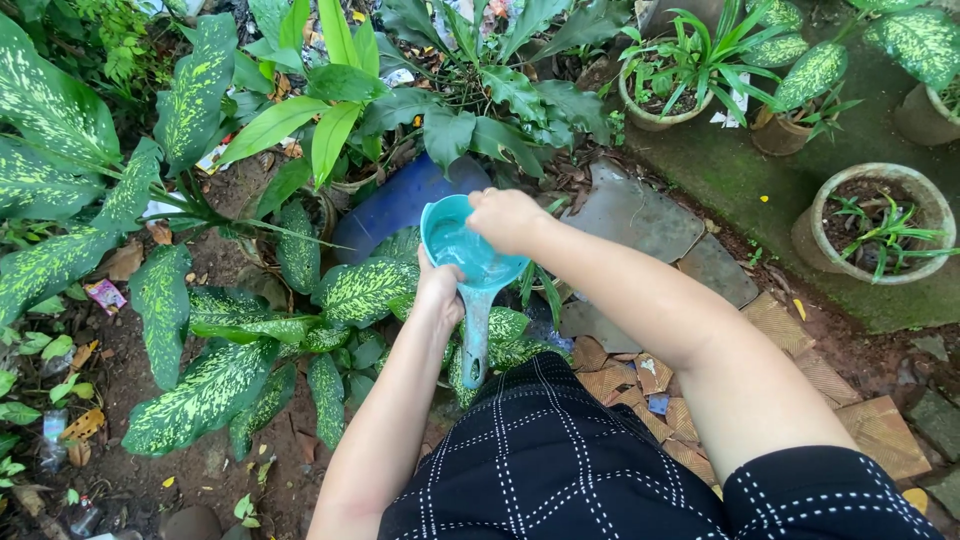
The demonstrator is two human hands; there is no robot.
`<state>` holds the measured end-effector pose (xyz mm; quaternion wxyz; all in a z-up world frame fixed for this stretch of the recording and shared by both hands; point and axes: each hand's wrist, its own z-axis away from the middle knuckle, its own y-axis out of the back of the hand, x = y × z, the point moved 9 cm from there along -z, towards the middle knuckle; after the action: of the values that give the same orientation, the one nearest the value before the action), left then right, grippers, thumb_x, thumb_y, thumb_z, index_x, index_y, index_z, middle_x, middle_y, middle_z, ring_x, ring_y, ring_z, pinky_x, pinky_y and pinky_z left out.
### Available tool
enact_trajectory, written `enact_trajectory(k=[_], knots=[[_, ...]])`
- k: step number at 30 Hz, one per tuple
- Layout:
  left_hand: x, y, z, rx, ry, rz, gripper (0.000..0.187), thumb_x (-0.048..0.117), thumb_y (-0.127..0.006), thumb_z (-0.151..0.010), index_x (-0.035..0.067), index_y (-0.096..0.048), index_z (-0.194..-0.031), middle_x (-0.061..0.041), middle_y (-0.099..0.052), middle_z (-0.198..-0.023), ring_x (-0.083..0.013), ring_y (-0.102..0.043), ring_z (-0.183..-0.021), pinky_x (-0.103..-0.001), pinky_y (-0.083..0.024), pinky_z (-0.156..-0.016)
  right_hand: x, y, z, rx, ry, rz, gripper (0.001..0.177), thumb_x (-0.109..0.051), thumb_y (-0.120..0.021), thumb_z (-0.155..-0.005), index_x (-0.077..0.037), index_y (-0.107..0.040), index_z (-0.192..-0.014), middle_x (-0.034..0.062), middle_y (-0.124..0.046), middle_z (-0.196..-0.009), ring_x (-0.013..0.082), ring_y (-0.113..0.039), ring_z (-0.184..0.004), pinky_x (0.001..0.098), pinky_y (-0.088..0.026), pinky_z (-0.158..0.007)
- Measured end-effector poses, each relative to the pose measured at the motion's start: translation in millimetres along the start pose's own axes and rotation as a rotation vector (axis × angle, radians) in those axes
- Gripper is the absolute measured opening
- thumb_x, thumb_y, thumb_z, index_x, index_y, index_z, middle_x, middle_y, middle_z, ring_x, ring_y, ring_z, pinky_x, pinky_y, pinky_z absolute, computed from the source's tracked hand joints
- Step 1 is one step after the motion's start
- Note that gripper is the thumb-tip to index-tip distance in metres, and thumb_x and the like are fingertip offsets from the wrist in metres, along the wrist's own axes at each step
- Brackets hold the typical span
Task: Watering various potted plants in a backyard garden using a small heart-shaped scoop.
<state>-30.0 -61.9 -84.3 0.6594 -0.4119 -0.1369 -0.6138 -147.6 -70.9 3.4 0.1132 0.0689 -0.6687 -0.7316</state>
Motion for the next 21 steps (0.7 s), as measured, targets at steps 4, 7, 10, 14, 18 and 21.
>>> enact_trajectory(k=[4,7,10,14,18,21], knots=[[4.0,-2.9,4.6,0.005,-0.013,-0.004,0.101,-0.025,-0.032,-0.073,0.033,-0.021,-0.155,-0.018,-0.048,-0.142,-0.0391,-0.062,-0.120,-0.059,-0.063,-0.084,-18.1,-20.9,-0.7,-0.052,0.070,-0.301,0.037,-0.012,-0.076,-0.071,-0.014,-0.076,-0.108,0.0158,-0.063,-0.110,0.0372,-0.064,-0.107,0.0479,-0.054,-0.089],[10.0,-9.7,13.6,0.001,-0.001,0.012,0.103,-0.025,-0.031,-0.072,0.035,-0.021,-0.156,-0.018,-0.047,-0.142,-0.0387,-0.061,-0.119,-0.059,-0.062,-0.084,-8.5,-56.6,-10.7,-0.057,0.056,-0.309,0.040,-0.002,-0.069,-0.074,-0.021,-0.079,-0.108,0.0167,-0.067,-0.111,0.0389,-0.067,-0.100,0.0482,-0.055,-0.086],[13.4,-11.4,19.2,0.002,0.016,0.004,0.102,-0.024,-0.030,-0.075,0.035,-0.017,-0.157,-0.020,-0.046,-0.144,-0.0398,-0.061,-0.120,-0.061,-0.063,-0.084,12.1,-70.7,-12.8,-0.212,-0.022,-0.237,0.015,-0.007,-0.067,-0.084,-0.007,-0.078,-0.093,0.0186,-0.075,-0.102,0.0365,-0.073,-0.097,0.0463,-0.059,-0.083],[16.7,-12.7,24.3,0.012,0.028,-0.012,0.101,-0.024,-0.029,-0.077,0.036,-0.016,-0.157,-0.021,-0.044,-0.148,-0.0419,-0.061,-0.124,-0.060,-0.063,-0.085,43.8,-36.0,-8.4,-0.212,-0.047,-0.194,0.014,-0.010,-0.067,-0.082,-0.003,-0.078,-0.085,0.0204,-0.076,-0.092,0.0360,-0.075,-0.087,0.0461,-0.061,-0.078],[18.8,-10.2,28.7,0.043,0.041,-0.008,0.102,-0.024,-0.028,-0.077,0.037,-0.012,-0.158,-0.024,-0.041,-0.150,-0.0456,-0.060,-0.125,-0.062,-0.062,-0.085,70.7,28.0,8.4,-0.124,-0.183,-0.122,0.015,-0.013,-0.068,-0.083,-0.002,-0.077,-0.087,0.0224,-0.075,-0.093,0.0387,-0.074,-0.089,0.0472,-0.061,-0.077],[17.8,-11.6,24.9,0.005,0.029,-0.030,0.103,-0.026,-0.029,-0.075,0.036,-0.015,-0.156,-0.023,-0.043,-0.150,-0.0451,-0.061,-0.125,-0.062,-0.063,-0.084,75.9,41.1,18.2,-0.144,-0.290,-0.133,0.027,-0.027,-0.077,-0.082,-0.003,-0.076,-0.093,0.0184,-0.075,-0.097,0.0369,-0.073,-0.096,0.0477,-0.060,-0.080]])
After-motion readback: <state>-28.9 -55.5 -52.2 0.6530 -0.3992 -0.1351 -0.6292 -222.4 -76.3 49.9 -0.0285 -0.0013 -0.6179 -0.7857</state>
